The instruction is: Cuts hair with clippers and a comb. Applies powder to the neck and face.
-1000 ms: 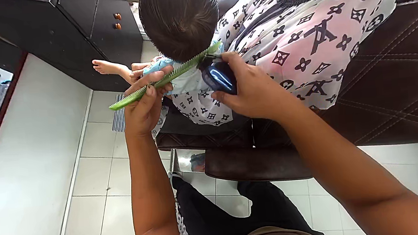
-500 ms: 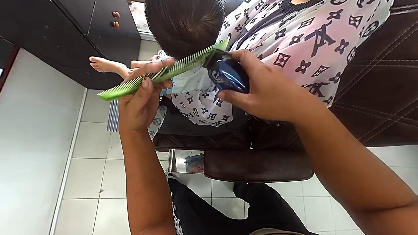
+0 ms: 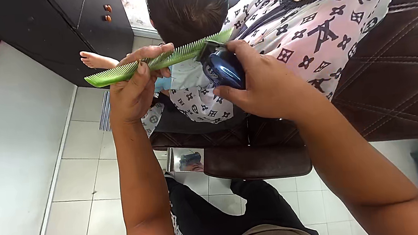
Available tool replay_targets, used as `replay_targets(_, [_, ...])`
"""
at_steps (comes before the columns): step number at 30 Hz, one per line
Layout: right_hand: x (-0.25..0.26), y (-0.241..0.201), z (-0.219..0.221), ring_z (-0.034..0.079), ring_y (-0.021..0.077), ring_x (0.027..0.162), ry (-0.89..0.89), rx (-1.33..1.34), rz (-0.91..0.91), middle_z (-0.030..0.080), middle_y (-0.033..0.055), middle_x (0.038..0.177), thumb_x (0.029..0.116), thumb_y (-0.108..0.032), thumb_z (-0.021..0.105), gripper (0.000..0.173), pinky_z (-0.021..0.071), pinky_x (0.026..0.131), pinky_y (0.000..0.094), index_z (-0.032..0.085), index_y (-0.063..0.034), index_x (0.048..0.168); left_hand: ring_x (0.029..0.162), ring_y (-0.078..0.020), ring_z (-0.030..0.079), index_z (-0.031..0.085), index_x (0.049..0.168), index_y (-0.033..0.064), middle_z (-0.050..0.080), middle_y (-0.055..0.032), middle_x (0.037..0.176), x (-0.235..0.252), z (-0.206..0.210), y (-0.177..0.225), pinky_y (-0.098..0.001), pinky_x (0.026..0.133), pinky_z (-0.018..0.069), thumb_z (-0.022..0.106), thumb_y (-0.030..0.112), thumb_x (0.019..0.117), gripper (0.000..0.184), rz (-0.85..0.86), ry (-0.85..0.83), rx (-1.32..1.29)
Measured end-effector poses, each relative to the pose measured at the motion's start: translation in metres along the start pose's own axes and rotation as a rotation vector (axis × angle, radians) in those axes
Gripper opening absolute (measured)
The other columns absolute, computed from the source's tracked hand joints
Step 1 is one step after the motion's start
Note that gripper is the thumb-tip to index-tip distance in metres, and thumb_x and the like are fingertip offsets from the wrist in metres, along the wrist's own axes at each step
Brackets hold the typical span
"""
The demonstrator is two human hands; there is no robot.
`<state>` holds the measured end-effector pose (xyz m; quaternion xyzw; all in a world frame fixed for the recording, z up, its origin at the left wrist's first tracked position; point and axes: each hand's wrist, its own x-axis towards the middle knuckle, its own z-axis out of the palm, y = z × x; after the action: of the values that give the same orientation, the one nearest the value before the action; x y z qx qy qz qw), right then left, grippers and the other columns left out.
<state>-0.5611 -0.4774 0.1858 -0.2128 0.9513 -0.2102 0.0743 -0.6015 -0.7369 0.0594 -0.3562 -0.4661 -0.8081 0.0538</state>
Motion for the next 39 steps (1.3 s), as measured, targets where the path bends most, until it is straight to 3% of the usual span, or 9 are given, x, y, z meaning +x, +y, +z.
replay_targets(3, [-0.006,0.02,0.011,0.068,0.0213,0.1,0.057,0.054,0.022,0.067,0.0115,0.117,0.093,-0.04,0.069,0.068,0.0578,0.085,0.0441,0.044,-0.0056,0.147,0.105,-0.0119,0.067,0.071,0.123,0.0171,0.068,-0.0015,0.129,-0.015,-0.023,-0.014,-0.0278,0.086,0.0566,0.059,0.032,0.1035,0.027,-0.108,-0.01,0.039])
replay_targets(7, [-0.005,0.048,0.041,0.068,0.0105,0.098,0.152,0.243,0.145,0.066,0.0069,0.117,0.0926,-0.043,0.069,0.068,0.0588,0.085,0.0328,0.044,-0.0077,0.144,0.1,-0.0099,0.069,0.065,0.125,0.0164,0.069,0.0,0.127,-0.023,-0.054,-0.044,-0.0275,0.084,0.0568,0.052,0.028,0.1054,0.027,-0.218,0.06,0.075])
replay_targets(13, [0.006,0.051,0.066,0.066,0.0114,0.107,0.22,0.291,0.171,0.065,0.0087,0.123,0.0925,-0.041,0.07,0.069,0.0557,0.092,0.0322,0.042,-0.0068,0.145,0.107,-0.0123,0.07,0.069,0.126,0.0182,0.071,-0.0033,0.129,-0.002,-0.052,-0.036,-0.0285,0.09,0.0565,0.056,0.03,0.1048,0.027,-0.081,-0.057,-0.006])
replay_targets(17, [0.003,0.033,0.078,0.068,0.0241,0.108,0.291,0.149,0.081,0.065,0.0158,0.125,0.0917,-0.036,0.073,0.073,0.0568,0.092,0.0452,0.041,-0.0014,0.148,0.107,-0.0106,0.069,0.071,0.124,0.0196,0.071,-0.002,0.129,0.004,-0.05,-0.029,-0.0268,0.089,0.0556,0.058,0.029,0.1039,0.026,-0.015,-0.181,-0.01])
replay_targets(19, [0.002,0.028,0.084,0.068,0.0242,0.108,0.297,0.099,0.025,0.065,0.0149,0.125,0.0922,-0.038,0.072,0.075,0.0571,0.092,0.0452,0.04,-0.0007,0.149,0.107,-0.0111,0.069,0.072,0.124,0.0192,0.071,-0.002,0.129,0.002,-0.052,-0.03,-0.0272,0.089,0.0557,0.058,0.03,0.104,0.027,-0.016,-0.212,0.0])
replay_targets(26, [-0.002,0.045,0.102,0.066,0.0178,0.111,0.382,0.196,0.147,0.065,0.0135,0.125,0.0923,-0.041,0.072,0.075,0.0548,0.096,0.036,0.04,-0.0017,0.148,0.103,-0.0109,0.07,0.07,0.123,0.0181,0.072,-0.0016,0.125,-0.006,-0.083,-0.053,-0.0281,0.087,0.0574,0.056,0.031,0.1041,0.026,-0.15,-0.059,0.041])
replay_targets(32, [0.011,0.026,0.12,0.068,0.0257,0.104,0.422,0.154,0.045,0.063,0.0169,0.126,0.0927,-0.035,0.073,0.074,0.0583,0.087,0.0455,0.039,0.0005,0.149,0.106,-0.0109,0.069,0.074,0.118,0.0214,0.073,-0.0003,0.125,0.006,-0.084,-0.038,-0.0282,0.09,0.056,0.06,0.031,0.1015,0.023,-0.063,-0.227,-0.005])
replay_targets(36, [0.002,0.044,0.115,0.068,0.0249,0.108,0.43,0.152,0.116,0.065,0.0172,0.124,0.0925,-0.037,0.073,0.074,0.0565,0.093,0.0444,0.04,-0.0001,0.148,0.105,-0.0106,0.07,0.072,0.121,0.018,0.072,-0.0005,0.125,0.001,-0.092,-0.044,-0.0274,0.088,0.0567,0.056,0.03,0.1039,0.026,-0.154,-0.157,0.088])
replay_targets(39, [0.007,0.043,0.115,0.068,0.0249,0.108,0.448,0.146,0.145,0.065,0.0169,0.123,0.0919,-0.038,0.073,0.074,0.056,0.093,0.0438,0.041,0.0,0.147,0.107,-0.0118,0.069,0.072,0.12,0.018,0.072,-0.0023,0.126,0.005,-0.084,-0.046,-0.0288,0.09,0.0558,0.056,0.027,0.1035,0.025,-0.097,-0.152,0.022])
